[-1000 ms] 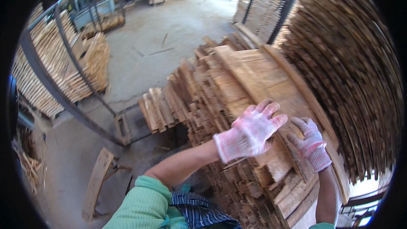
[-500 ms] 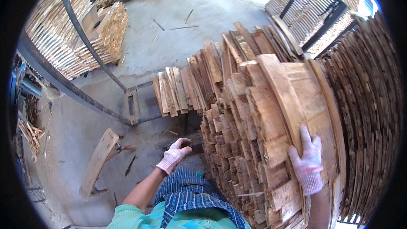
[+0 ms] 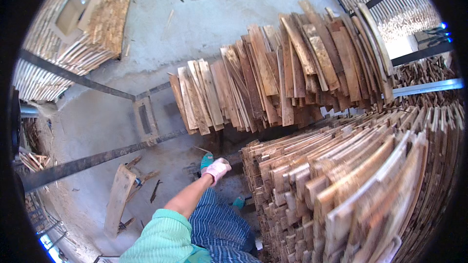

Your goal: The person stacks several thin wood planks on top of each other and moves larger stacks of planks around a warehouse using a metal rack, finally placing a cardboard box on one of the stacks.

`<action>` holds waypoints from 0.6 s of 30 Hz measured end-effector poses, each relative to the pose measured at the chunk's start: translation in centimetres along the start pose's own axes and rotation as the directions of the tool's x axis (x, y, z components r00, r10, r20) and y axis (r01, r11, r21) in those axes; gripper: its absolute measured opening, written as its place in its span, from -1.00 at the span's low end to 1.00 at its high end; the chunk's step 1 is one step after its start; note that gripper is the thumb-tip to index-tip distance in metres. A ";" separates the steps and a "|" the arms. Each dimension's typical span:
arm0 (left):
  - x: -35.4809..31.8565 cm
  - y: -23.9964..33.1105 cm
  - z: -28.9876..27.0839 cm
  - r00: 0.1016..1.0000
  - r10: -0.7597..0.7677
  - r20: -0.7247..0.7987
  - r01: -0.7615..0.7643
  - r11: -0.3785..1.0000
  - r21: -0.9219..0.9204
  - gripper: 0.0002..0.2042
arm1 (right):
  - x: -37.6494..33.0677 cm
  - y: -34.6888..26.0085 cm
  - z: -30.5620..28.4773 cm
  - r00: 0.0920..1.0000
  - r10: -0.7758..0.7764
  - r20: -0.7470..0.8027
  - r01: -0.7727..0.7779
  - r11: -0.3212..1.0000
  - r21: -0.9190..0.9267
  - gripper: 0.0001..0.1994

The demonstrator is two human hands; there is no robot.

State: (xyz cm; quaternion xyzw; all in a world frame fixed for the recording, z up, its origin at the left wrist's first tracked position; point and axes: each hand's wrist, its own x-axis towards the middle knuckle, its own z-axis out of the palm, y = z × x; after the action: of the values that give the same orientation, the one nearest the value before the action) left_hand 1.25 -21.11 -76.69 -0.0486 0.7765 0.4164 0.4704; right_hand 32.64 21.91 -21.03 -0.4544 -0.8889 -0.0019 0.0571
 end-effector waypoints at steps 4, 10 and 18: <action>9.2 -2.1 -3.7 0.993 -0.098 0.060 0.095 0.994 0.048 -0.66 | -1.3 -9.2 6.0 0.982 0.146 0.116 -0.149 0.989 0.023 -0.53; 24.2 -8.8 -5.5 0.985 -0.108 -0.131 0.115 0.992 0.045 -0.61 | -1.6 -14.5 16.9 0.929 0.223 0.295 -0.215 0.975 -0.058 -0.55; 42.1 -15.8 -1.5 0.799 -0.439 -0.412 0.270 0.873 -0.406 -0.29 | -0.7 -17.9 26.7 0.868 0.303 0.394 -0.242 0.950 -0.197 -0.58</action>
State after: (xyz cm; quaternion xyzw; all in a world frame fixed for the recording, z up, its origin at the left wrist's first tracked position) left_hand -15.65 -19.09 -118.34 -0.3766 0.7664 0.4157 0.3129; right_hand 15.92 12.28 -46.76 -0.5680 -0.8047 0.0410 -0.1677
